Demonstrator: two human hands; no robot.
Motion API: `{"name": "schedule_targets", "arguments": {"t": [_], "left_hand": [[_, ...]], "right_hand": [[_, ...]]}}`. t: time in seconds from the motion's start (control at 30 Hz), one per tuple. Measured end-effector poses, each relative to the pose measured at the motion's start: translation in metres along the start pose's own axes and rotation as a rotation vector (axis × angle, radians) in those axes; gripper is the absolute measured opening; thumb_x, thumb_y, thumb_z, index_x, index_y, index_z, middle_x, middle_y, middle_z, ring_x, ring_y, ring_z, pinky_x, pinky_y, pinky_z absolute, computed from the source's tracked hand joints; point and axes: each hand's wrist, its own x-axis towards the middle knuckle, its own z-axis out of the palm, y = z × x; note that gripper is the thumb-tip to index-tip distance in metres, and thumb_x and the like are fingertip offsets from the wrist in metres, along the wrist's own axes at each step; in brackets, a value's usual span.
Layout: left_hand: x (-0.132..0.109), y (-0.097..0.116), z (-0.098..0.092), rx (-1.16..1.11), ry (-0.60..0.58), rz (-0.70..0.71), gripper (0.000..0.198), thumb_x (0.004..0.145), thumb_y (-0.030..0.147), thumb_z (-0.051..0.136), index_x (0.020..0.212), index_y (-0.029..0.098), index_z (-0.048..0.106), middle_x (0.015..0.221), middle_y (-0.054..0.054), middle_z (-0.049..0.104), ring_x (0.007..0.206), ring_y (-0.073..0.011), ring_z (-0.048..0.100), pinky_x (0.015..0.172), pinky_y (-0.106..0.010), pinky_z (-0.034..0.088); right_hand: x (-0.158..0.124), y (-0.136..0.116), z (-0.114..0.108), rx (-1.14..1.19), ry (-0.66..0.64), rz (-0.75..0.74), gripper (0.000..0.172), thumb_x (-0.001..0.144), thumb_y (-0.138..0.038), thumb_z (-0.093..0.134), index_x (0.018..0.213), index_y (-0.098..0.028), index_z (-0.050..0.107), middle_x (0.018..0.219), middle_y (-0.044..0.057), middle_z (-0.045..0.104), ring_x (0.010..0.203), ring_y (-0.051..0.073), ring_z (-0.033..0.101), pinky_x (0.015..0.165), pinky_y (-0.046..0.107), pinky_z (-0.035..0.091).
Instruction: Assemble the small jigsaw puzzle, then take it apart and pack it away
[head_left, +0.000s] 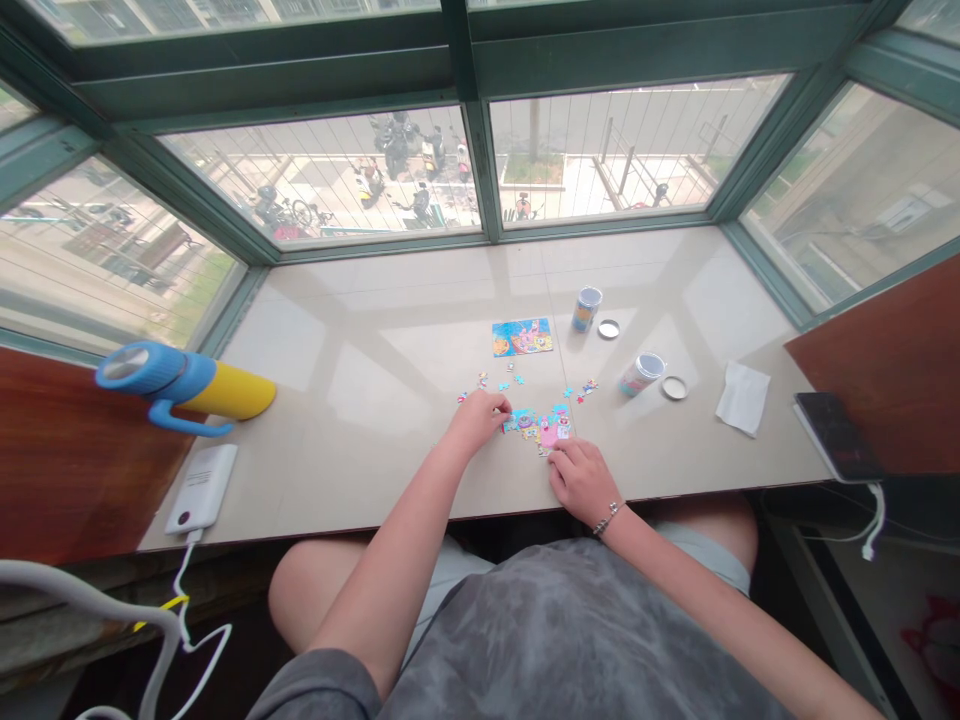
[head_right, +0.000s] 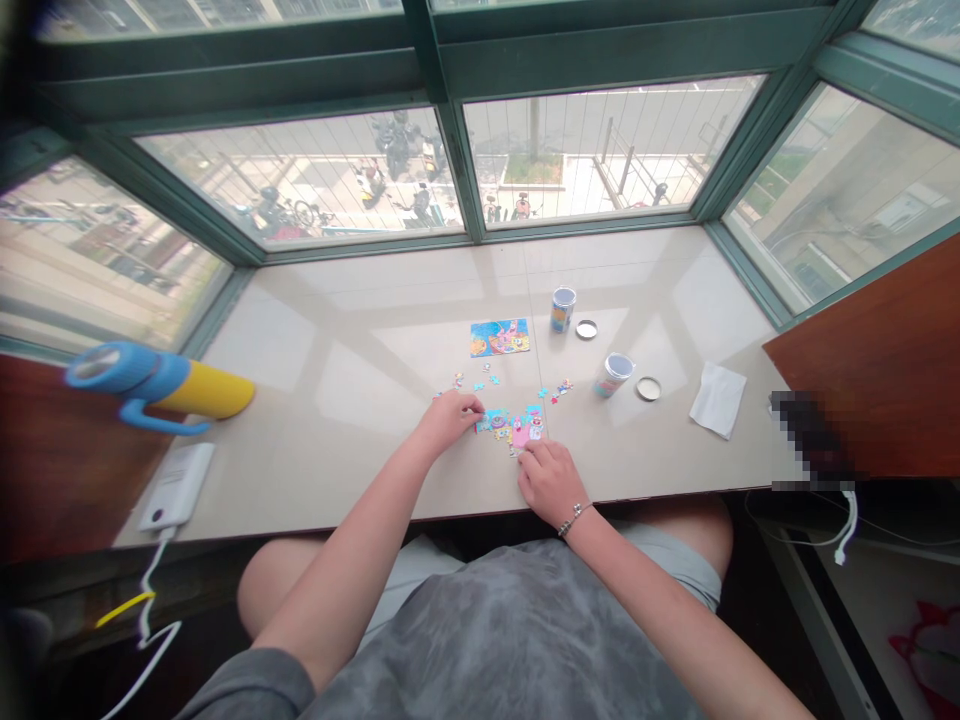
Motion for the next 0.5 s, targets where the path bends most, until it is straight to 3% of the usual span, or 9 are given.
{"name": "schedule_targets", "arguments": {"t": [0.2, 0.33, 0.5], "left_hand": [[-0.004, -0.003, 0.007, 0.006, 0.076, 0.063, 0.015, 0.084, 0.019, 0.069, 0.098, 0.022, 0.074, 0.107, -0.007, 0.071, 0.109, -0.0247, 0.062, 0.1, -0.039, 0.048], [-0.006, -0.007, 0.011, 0.032, 0.073, 0.088, 0.013, 0.088, 0.019, 0.066, 0.095, 0.022, 0.076, 0.103, -0.007, 0.07, 0.105, -0.0241, 0.062, 0.099, -0.039, 0.048], [-0.006, -0.007, 0.014, 0.169, 0.017, 0.15, 0.024, 0.092, 0.013, 0.056, 0.089, 0.022, 0.077, 0.098, -0.007, 0.069, 0.1, -0.0229, 0.06, 0.095, -0.037, 0.047]], "right_hand": [[0.001, -0.001, -0.001, -0.005, 0.003, -0.005, 0.02, 0.092, -0.016, 0.058, 0.107, -0.025, 0.068, 0.119, 0.01, 0.065, 0.116, 0.029, 0.056, 0.101, 0.046, 0.044], [0.001, -0.001, 0.0, -0.003, 0.0, -0.009, 0.02, 0.093, -0.016, 0.057, 0.107, -0.024, 0.068, 0.12, 0.01, 0.065, 0.115, 0.028, 0.056, 0.102, 0.046, 0.043], [-0.001, 0.0, 0.003, -0.008, 0.013, -0.008, 0.019, 0.092, -0.016, 0.058, 0.106, -0.023, 0.068, 0.12, 0.01, 0.065, 0.116, 0.028, 0.056, 0.102, 0.045, 0.042]]}}
